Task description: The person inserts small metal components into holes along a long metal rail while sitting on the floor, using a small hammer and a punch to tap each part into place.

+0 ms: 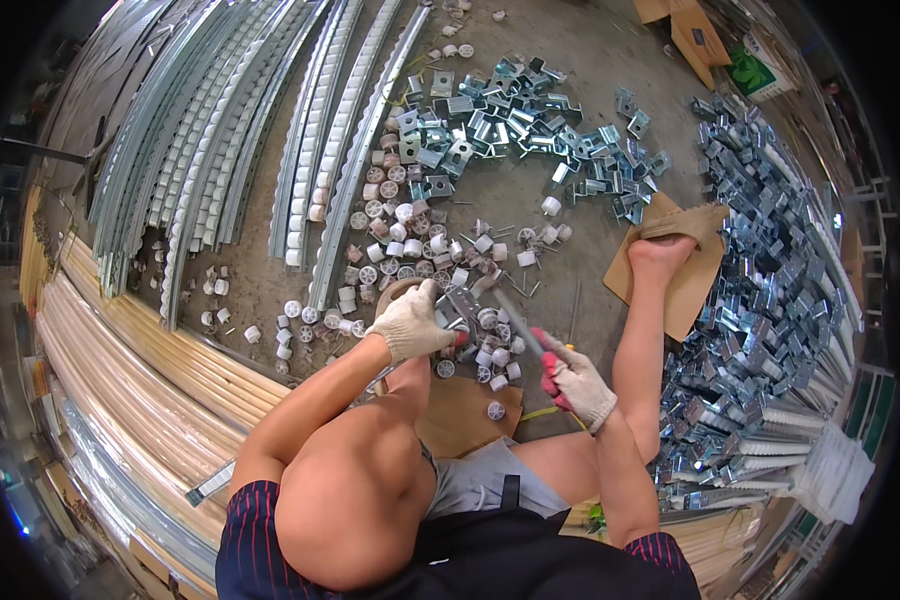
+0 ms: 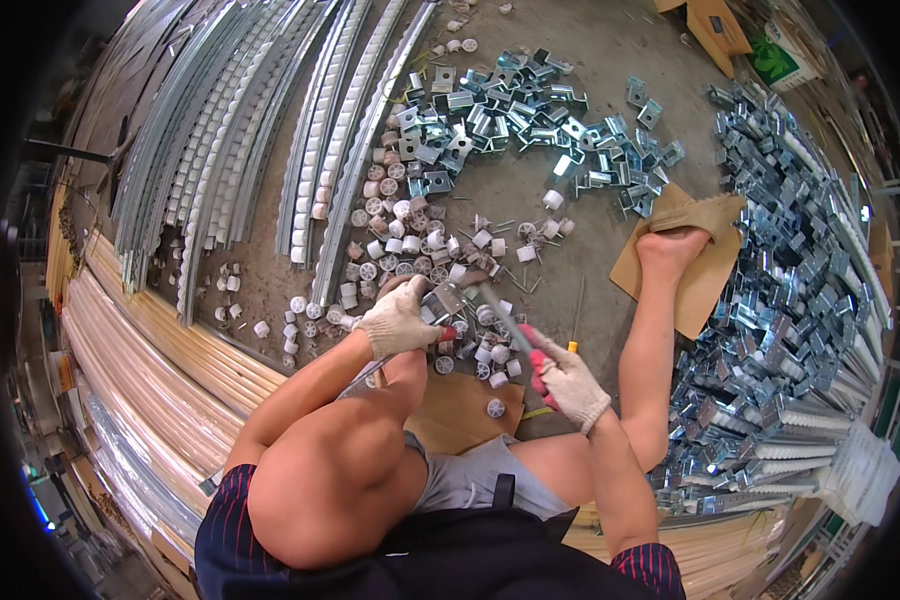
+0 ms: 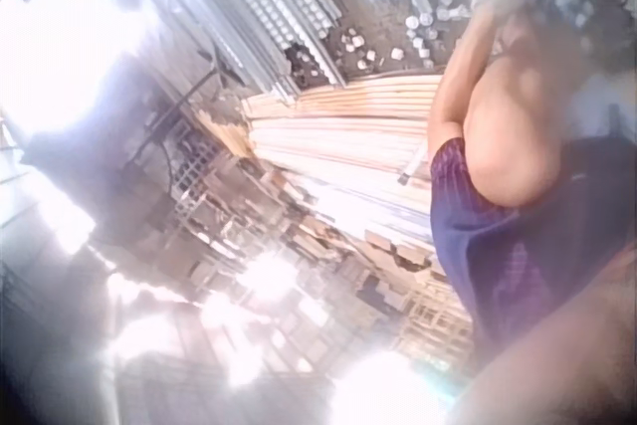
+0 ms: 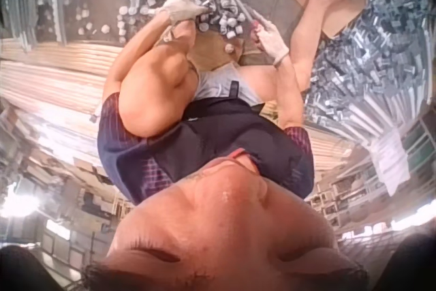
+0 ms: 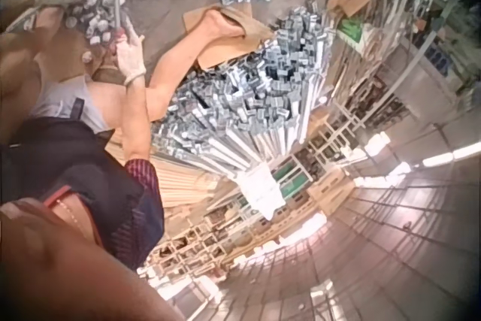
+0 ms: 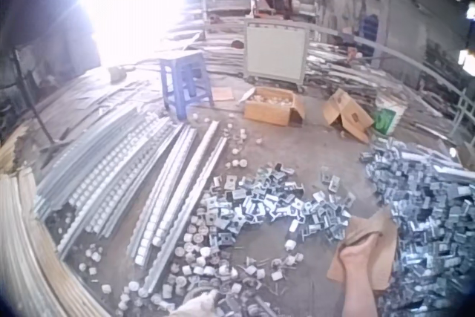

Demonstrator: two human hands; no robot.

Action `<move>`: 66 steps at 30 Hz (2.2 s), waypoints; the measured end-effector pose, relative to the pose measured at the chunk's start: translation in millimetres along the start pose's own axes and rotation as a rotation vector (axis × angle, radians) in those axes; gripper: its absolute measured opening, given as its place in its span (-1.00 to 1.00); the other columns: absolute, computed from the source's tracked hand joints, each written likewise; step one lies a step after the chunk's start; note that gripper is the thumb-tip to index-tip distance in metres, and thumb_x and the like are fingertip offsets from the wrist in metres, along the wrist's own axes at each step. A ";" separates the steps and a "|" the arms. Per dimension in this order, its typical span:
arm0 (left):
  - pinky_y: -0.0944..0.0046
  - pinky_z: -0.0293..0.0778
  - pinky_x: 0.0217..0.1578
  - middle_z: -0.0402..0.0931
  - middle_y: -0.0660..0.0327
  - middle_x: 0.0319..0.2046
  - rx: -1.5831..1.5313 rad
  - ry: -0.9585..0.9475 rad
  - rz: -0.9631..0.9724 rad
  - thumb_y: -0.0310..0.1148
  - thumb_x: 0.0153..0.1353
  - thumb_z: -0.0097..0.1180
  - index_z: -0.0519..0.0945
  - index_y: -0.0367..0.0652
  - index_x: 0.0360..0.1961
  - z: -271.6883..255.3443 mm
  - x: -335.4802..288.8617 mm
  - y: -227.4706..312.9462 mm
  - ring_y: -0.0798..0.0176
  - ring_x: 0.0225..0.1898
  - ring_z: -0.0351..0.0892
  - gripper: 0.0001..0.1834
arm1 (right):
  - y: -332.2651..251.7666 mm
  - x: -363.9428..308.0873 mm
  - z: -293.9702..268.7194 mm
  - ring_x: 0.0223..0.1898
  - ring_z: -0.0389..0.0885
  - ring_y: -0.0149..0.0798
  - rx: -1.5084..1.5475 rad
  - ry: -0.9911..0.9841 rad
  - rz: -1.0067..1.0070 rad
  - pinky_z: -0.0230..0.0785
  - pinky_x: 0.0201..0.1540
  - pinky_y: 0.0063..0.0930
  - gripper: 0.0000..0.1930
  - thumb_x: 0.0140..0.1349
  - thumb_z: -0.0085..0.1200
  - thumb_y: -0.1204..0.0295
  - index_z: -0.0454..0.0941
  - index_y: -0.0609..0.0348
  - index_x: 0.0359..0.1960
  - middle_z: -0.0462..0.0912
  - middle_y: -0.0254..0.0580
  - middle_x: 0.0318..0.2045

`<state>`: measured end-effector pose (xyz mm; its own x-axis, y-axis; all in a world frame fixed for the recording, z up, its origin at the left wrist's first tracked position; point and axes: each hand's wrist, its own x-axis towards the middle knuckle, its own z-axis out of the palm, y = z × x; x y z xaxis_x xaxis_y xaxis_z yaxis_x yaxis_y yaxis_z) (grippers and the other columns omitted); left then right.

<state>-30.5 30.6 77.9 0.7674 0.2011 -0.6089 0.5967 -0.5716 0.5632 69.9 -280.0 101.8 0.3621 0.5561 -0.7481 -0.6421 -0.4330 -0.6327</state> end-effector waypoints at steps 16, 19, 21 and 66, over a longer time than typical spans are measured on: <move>-0.17 0.41 0.27 0.45 -0.24 0.29 0.167 0.055 0.024 0.05 0.02 0.47 0.49 -0.16 0.30 21.7 11.9 19.7 -0.26 0.36 0.41 -0.14 | 41.9 27.6 -15.2 -0.62 0.23 -0.59 -0.089 0.480 -0.108 0.24 -0.59 -0.64 -0.38 0.55 -0.17 0.55 0.26 -0.32 0.59 0.34 -0.55 -0.50; -0.38 0.07 0.45 0.21 -0.31 0.45 0.379 0.340 0.303 0.04 0.08 0.42 0.38 -0.08 0.46 41.1 -11.1 -8.5 -0.46 0.56 -0.02 -0.05 | 83.7 60.3 -15.0 -0.45 0.59 -0.29 -0.402 0.656 -0.174 0.50 -0.34 -0.35 -0.36 0.49 -0.05 0.46 0.24 -0.27 0.59 0.63 -0.22 -0.40; -0.36 -0.04 0.51 0.18 -0.29 0.48 0.395 0.368 0.331 0.07 0.08 0.40 0.35 -0.07 0.50 47.1 -29.4 -37.1 -0.46 0.57 -0.07 -0.02 | 109.5 79.9 -9.9 -0.31 0.73 -0.07 -0.630 0.780 -0.234 0.58 -0.17 -0.21 -0.36 0.48 -0.05 0.46 0.23 -0.19 0.59 0.74 -0.01 -0.21; 0.16 0.65 -0.04 0.72 -0.03 -0.01 -0.077 -0.177 1.066 -0.50 0.12 0.51 0.65 -0.28 0.16 -89.5 -156.1 121.9 0.06 -0.02 0.74 -0.45 | -10.5 -124.8 -67.1 -0.47 0.72 -0.22 0.509 0.737 -0.759 0.64 -0.42 -0.28 -0.88 0.30 0.19 0.63 0.53 0.28 -0.17 0.68 -0.16 -0.44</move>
<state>-56.6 0.7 291.6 0.8589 -0.4909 0.1462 -0.3392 -0.3312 0.8805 76.7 -392.4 188.3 0.9648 -0.0678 -0.2541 -0.2288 0.2600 -0.9381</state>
